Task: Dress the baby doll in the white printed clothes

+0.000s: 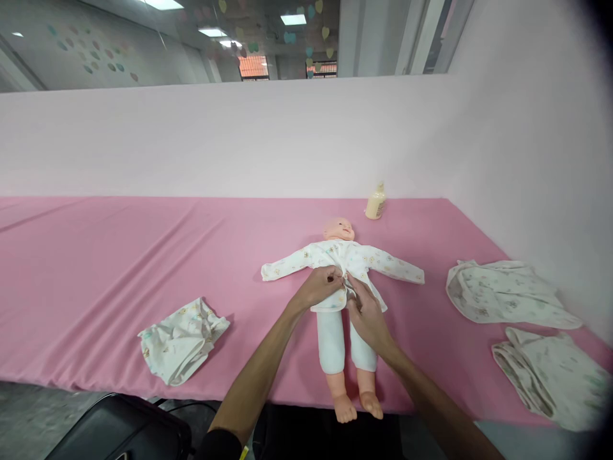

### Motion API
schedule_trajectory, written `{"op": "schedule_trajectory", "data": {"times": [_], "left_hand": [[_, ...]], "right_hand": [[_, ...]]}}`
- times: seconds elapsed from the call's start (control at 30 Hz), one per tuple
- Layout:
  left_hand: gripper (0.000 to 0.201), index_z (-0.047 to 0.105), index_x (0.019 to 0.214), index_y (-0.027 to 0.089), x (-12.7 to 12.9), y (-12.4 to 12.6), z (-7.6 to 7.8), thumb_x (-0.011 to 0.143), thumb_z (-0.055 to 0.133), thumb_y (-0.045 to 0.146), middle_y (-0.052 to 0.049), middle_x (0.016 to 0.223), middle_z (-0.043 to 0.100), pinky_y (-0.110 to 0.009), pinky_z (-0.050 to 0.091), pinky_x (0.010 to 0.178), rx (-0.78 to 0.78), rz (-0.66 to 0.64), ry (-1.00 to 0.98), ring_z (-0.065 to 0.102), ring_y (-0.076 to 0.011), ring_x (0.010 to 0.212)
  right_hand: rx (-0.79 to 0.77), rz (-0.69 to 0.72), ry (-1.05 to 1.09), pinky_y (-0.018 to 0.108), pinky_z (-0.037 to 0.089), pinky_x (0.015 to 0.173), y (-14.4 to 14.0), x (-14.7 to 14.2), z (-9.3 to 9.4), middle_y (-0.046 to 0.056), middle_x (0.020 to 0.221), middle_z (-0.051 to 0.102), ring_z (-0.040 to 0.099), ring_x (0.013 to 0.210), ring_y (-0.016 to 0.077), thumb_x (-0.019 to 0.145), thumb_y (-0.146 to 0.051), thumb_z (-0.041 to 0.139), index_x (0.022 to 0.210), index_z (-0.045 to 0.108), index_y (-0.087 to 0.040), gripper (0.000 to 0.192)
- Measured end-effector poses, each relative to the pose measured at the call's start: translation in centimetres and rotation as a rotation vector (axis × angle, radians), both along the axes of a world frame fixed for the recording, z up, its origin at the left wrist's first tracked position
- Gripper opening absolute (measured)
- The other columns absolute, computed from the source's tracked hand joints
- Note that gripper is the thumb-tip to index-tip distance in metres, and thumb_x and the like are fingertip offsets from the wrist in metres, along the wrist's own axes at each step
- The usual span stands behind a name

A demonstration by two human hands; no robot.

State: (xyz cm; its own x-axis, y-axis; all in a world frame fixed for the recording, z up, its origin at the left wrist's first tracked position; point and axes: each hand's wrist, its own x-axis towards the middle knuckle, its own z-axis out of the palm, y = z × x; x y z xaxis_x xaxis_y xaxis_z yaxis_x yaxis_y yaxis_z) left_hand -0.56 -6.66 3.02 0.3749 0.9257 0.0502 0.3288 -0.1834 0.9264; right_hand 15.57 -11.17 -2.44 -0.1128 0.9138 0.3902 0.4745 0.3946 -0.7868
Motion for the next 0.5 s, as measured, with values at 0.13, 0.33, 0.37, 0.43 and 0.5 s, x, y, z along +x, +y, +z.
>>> {"op": "schedule_trajectory", "data": {"times": [0.13,0.33,0.37,0.43,0.5], "left_hand": [[0.021,0.058,0.076,0.016,0.1,0.0,0.1,0.086,0.046,0.031,0.001,0.076,0.062,-0.023,0.039,0.062,0.026,0.013,0.041,0.053,-0.0108,0.068],[0.019,0.046,0.071,0.018,0.5,0.1,0.0,0.085,0.044,0.031,0.004,0.068,0.054,-0.024,0.031,0.055,0.055,0.071,0.125,0.044,-0.0104,0.061],[0.019,0.044,0.07,0.019,0.6,0.1,0.0,0.085,0.044,0.03,0.004,0.067,0.051,-0.024,0.03,0.055,0.061,0.083,0.142,0.042,-0.0105,0.061],[0.02,0.041,0.068,0.019,0.8,0.1,0.1,0.084,0.043,0.03,0.004,0.065,0.048,-0.025,0.029,0.055,0.072,0.099,0.17,0.04,-0.0108,0.061],[0.021,0.039,0.067,0.019,1.1,0.0,0.1,0.084,0.042,0.03,0.004,0.065,0.046,-0.025,0.029,0.055,0.084,0.11,0.181,0.04,-0.0109,0.061]], "right_hand": [[0.019,0.007,0.002,0.043,0.044,0.109,0.0,0.0,-0.2,0.007,0.14,0.054,0.05,0.13,0.0207,0.086,-0.011,0.041,0.146,0.043,-0.025,0.061],[0.073,0.002,-0.065,0.043,0.043,0.111,-0.2,-0.2,0.1,0.005,0.142,0.052,0.047,0.133,0.0198,0.087,-0.011,0.04,0.148,0.039,-0.027,0.063],[0.103,-0.004,-0.098,0.044,0.043,0.112,-0.2,-0.3,0.1,0.006,0.143,0.052,0.046,0.134,0.0202,0.087,-0.01,0.04,0.149,0.037,-0.026,0.064],[0.18,-0.027,-0.181,0.047,0.041,0.113,-0.2,-0.5,0.0,0.008,0.145,0.05,0.043,0.136,0.0218,0.088,-0.01,0.039,0.151,0.035,-0.023,0.064],[0.268,-0.066,-0.278,0.05,0.041,0.113,-0.2,-0.6,-0.3,0.011,0.146,0.049,0.042,0.138,0.0244,0.09,-0.011,0.038,0.151,0.033,-0.019,0.062]]}}
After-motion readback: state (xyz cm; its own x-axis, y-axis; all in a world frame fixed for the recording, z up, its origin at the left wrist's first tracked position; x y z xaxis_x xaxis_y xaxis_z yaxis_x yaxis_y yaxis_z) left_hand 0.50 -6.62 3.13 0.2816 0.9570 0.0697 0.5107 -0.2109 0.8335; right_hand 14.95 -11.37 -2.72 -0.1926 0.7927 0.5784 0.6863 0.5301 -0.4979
